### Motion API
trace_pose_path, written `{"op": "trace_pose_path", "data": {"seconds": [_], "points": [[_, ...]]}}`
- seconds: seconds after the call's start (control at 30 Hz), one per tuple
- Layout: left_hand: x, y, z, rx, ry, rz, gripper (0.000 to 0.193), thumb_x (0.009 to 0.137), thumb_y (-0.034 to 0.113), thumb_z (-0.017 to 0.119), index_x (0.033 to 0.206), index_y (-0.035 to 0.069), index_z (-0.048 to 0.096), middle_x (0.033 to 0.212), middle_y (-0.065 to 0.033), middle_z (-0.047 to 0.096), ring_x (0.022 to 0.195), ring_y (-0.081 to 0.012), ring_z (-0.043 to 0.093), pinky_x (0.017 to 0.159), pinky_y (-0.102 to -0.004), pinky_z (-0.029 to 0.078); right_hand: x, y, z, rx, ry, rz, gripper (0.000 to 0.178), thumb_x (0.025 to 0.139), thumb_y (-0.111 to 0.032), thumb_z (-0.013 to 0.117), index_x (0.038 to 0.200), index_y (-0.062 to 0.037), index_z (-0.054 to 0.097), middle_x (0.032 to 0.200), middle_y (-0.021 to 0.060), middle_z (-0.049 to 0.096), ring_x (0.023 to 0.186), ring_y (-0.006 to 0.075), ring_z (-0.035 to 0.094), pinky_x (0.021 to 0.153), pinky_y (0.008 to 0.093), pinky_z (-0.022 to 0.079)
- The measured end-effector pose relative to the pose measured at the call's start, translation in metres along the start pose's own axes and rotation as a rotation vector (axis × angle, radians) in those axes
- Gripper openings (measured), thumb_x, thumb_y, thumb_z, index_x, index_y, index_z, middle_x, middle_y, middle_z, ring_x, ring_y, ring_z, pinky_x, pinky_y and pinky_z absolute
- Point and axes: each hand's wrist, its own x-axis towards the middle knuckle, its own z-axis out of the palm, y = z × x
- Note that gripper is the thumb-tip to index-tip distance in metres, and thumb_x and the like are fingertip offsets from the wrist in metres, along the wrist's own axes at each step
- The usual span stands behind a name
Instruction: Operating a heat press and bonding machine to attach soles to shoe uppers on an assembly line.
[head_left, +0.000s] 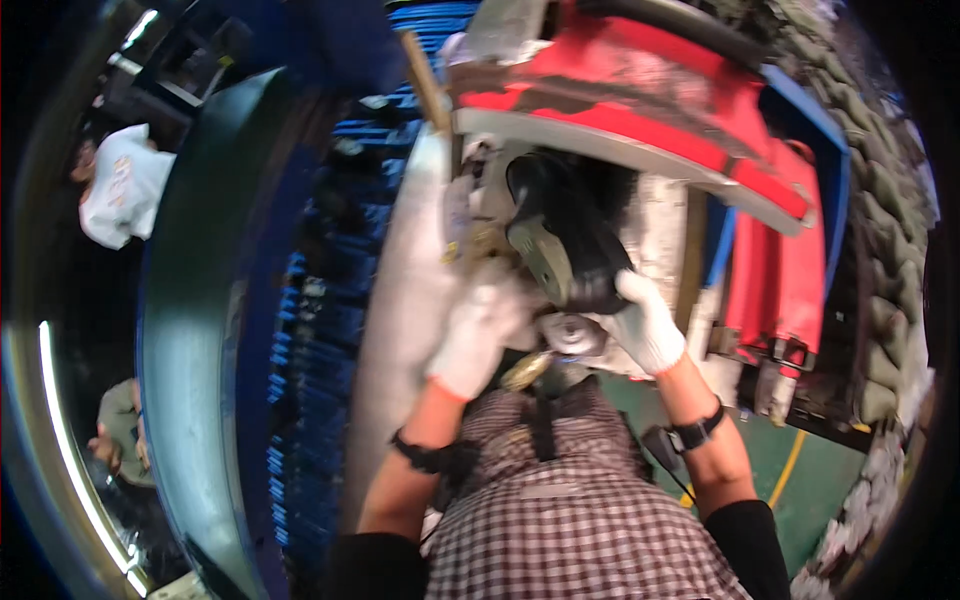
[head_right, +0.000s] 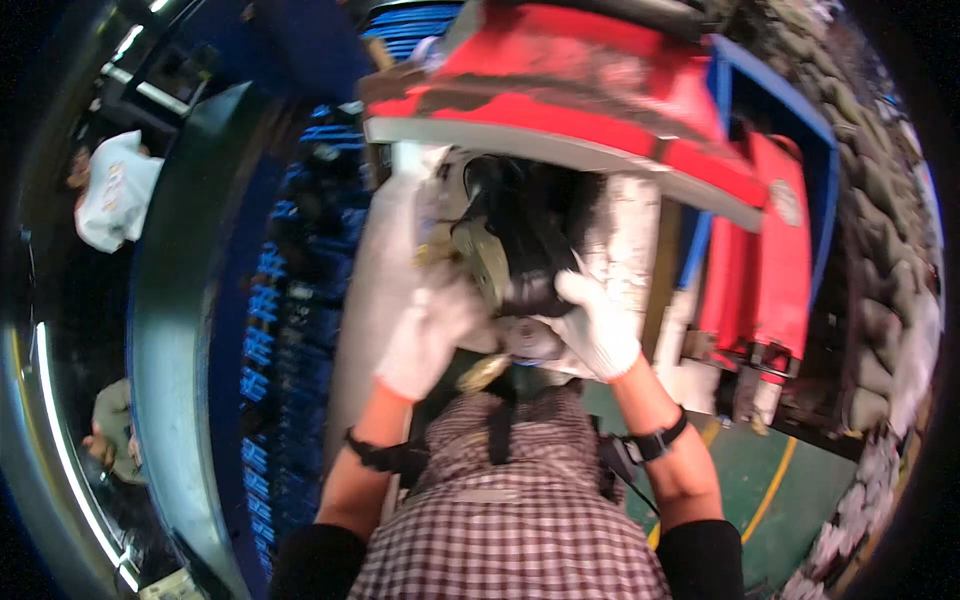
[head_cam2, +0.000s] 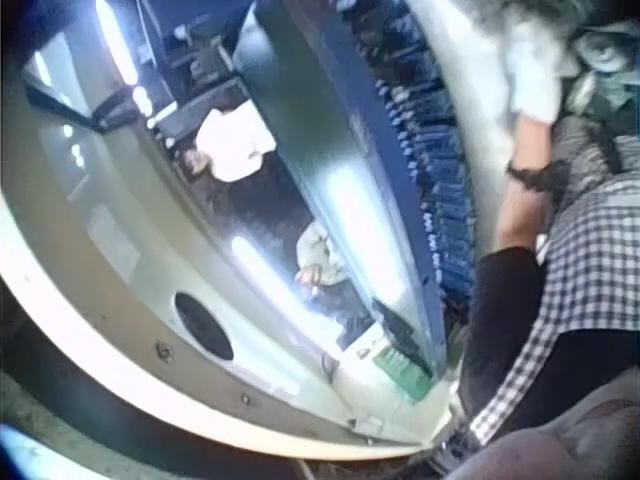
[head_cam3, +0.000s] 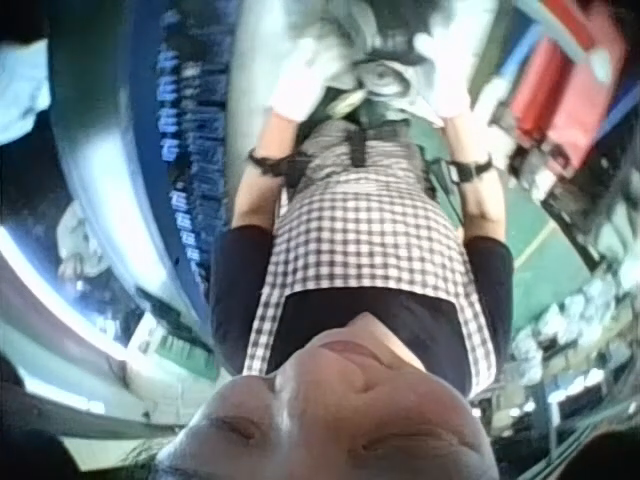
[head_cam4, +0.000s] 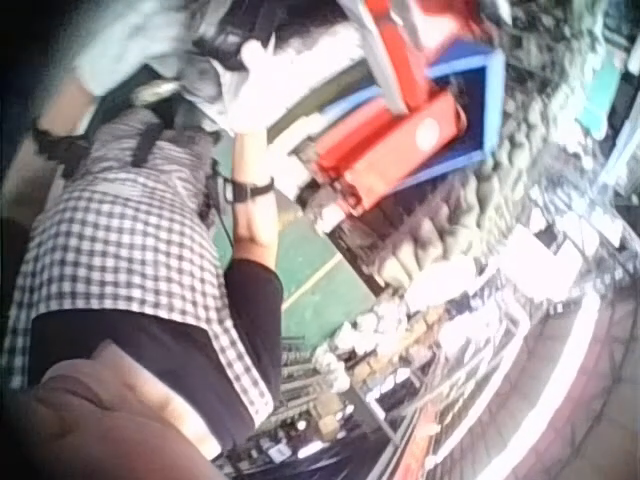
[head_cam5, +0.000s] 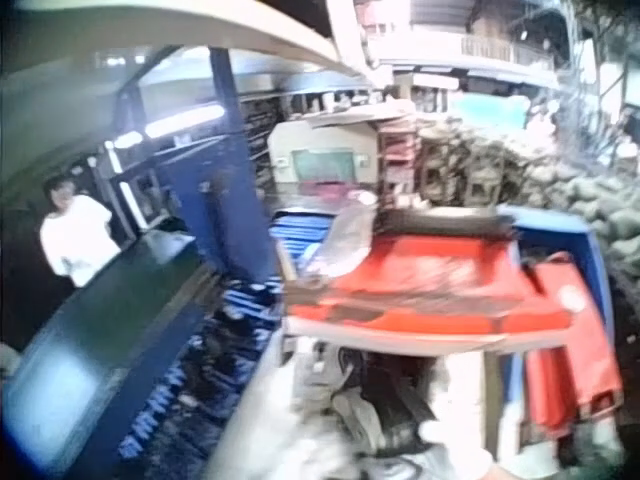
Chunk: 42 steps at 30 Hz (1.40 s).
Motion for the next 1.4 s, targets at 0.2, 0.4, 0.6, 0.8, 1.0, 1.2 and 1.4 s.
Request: {"op": "trace_pose_path", "data": {"seconds": [0.2,0.4,0.6,0.8,1.0,1.2,1.4], "points": [[-0.037,0.001,-0.030,-0.615,-0.117,0.132,0.078,0.097,0.047,0.066,0.161,0.008,0.046,0.160,-0.0140,0.055,0.142,-0.0342,0.057,0.122,-0.0518,0.045,-0.003,0.037,0.045,-1.225,-0.366,-0.175,0.083,0.102,-0.041,0.066,0.169,-0.0040,0.034,0.170,0.0202,0.043,0.160,0.0430,0.034,0.133,0.0523,0.022],[-0.043,0.012,-0.158,-0.237,0.715,0.294,0.054,0.096,0.027,0.066,0.146,0.005,0.060,0.137,-0.0094,0.066,0.123,-0.0240,0.066,0.108,-0.0426,0.055,-0.005,0.077,0.001,-1.844,0.127,-0.502,0.054,0.093,-0.031,0.073,0.142,-0.0102,0.064,0.146,0.0153,0.061,0.146,0.0455,0.048,0.125,0.0633,0.032],[0.007,0.060,-0.341,-0.050,1.027,0.165,0.038,0.082,0.026,0.084,0.111,0.004,0.074,0.102,-0.0036,0.069,0.089,-0.0191,0.066,0.081,-0.0362,0.056,-0.002,0.093,-0.021,-1.862,0.112,-0.588,0.043,0.088,-0.020,0.075,0.129,-0.0119,0.068,0.123,0.0105,0.068,0.115,0.0354,0.064,0.105,0.0512,0.047],[0.041,0.109,-0.447,0.475,1.093,0.519,0.046,0.082,0.033,0.085,0.119,0.009,0.071,0.095,-0.0020,0.064,0.084,-0.0188,0.062,0.079,-0.0362,0.056,-0.001,0.090,-0.014,-1.926,0.124,-0.577,0.039,0.087,-0.018,0.074,0.125,-0.0109,0.070,0.120,0.0106,0.069,0.109,0.0352,0.065,0.102,0.0500,0.048],[0.066,0.091,-0.482,0.970,1.183,0.095,0.095,0.100,0.051,0.069,0.171,0.003,0.027,0.169,-0.0253,0.041,0.153,-0.0403,0.044,0.124,-0.0463,0.038,0.001,0.090,-0.013,-1.983,0.122,-0.563,0.039,0.086,-0.017,0.074,0.124,-0.0103,0.070,0.118,0.0121,0.071,0.108,0.0371,0.066,0.102,0.0509,0.051],[-0.038,0.052,-0.455,1.333,1.731,0.143,0.094,0.096,0.058,0.073,0.161,-0.002,0.044,0.163,-0.0273,0.049,0.145,-0.0436,0.054,0.119,-0.0509,0.046,0.000,0.092,-0.012,-1.993,0.116,-0.548,0.038,0.086,-0.010,0.071,0.125,-0.0086,0.071,0.121,0.0134,0.071,0.112,0.0357,0.067,0.099,0.0489,0.050],[-0.141,0.044,-0.554,0.168,2.025,0.086,0.076,0.085,0.063,0.081,0.130,0.005,0.063,0.121,-0.0179,0.074,0.121,-0.0369,0.068,0.103,-0.0593,0.053,-0.002,0.093,-0.017,-2.067,0.123,-0.495,0.039,0.090,-0.011,0.066,0.128,-0.0073,0.071,0.126,0.0138,0.073,0.116,0.0341,0.068,0.104,0.0469,0.045]]}}
